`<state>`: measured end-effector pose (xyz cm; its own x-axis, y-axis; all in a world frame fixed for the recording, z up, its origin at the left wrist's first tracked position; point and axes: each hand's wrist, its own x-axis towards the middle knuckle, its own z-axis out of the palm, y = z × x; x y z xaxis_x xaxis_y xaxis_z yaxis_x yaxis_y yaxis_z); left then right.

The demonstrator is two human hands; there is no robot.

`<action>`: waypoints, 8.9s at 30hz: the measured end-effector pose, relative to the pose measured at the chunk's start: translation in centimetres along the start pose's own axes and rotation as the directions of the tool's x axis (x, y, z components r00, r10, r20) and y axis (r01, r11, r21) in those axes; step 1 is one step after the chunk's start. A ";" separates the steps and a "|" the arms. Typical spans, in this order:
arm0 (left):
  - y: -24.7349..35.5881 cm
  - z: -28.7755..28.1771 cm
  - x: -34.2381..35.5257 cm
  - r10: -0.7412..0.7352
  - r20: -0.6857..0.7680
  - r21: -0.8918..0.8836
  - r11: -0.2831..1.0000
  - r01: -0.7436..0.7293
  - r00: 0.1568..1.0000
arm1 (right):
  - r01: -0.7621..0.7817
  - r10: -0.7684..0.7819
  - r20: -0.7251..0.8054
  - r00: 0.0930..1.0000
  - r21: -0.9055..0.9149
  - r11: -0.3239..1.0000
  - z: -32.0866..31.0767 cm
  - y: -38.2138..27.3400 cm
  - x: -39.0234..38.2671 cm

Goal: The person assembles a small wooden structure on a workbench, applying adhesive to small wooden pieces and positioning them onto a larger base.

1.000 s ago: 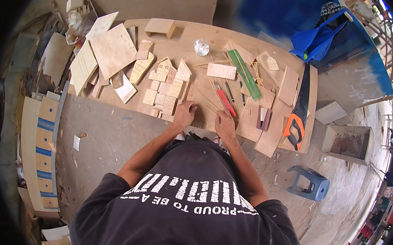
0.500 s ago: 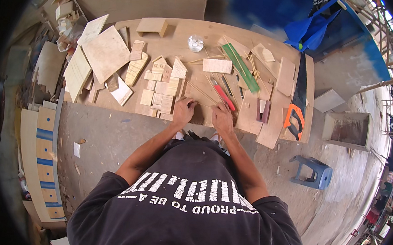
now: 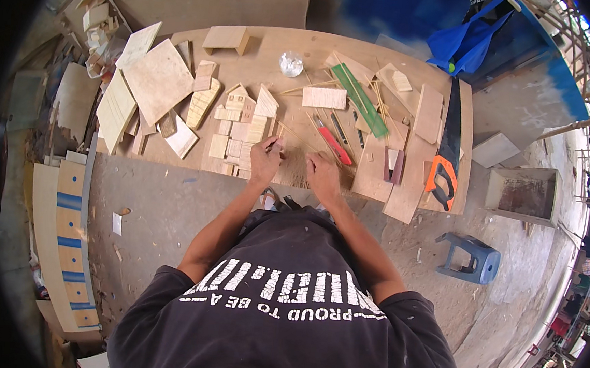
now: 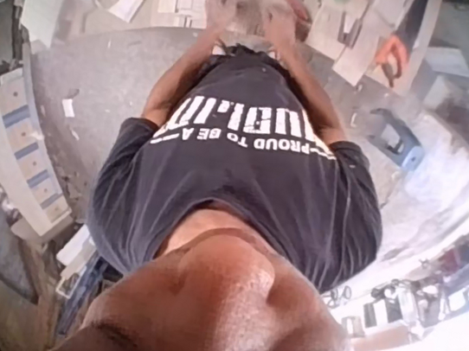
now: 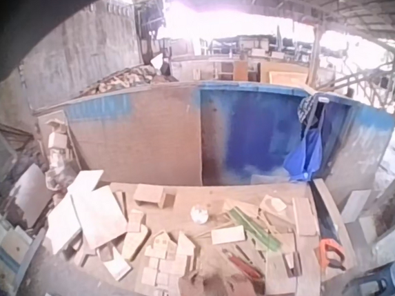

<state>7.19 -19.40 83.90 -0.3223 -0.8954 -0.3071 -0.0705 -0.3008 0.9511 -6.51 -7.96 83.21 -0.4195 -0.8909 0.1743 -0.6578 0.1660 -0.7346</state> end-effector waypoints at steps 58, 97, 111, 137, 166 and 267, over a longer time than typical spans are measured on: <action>-5.4 3.4 -4.2 0.578 0.077 0.706 0.543 -0.454 0.812 | 0.385 -0.315 0.528 0.789 -0.025 0.923 -0.8 4.4 6.5; -0.4 1.1 4.3 0.189 0.847 0.478 0.138 -0.867 0.497 | -0.212 0.228 -0.082 0.970 0.168 0.963 -5.3 4.3 -5.5; -0.3 1.1 4.7 0.092 0.935 0.351 -0.070 -0.934 0.344 | -0.509 0.522 -0.332 0.786 0.133 0.851 -8.2 4.3 -8.3; 1.6 2.8 4.8 0.517 0.410 0.704 0.344 -0.621 0.751 | -0.300 0.217 -0.340 0.915 -0.216 0.929 -11.1 6.2 1.3; 6.5 14.0 21.7 0.260 0.474 0.854 0.096 -0.511 0.841 | -0.319 0.272 -0.315 0.909 -0.106 0.942 -16.3 9.3 -4.7; 0.2 -3.1 -1.1 0.288 0.601 0.696 0.269 -0.666 0.745 | 0.150 -0.138 0.063 0.988 -0.284 0.947 2.2 1.5 1.3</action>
<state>10.51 -19.48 84.31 -0.8282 -0.5566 0.0654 -0.4617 0.7437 0.4834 -6.63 -9.83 80.92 -0.2843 -0.9301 0.2326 -0.8636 0.1431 -0.4834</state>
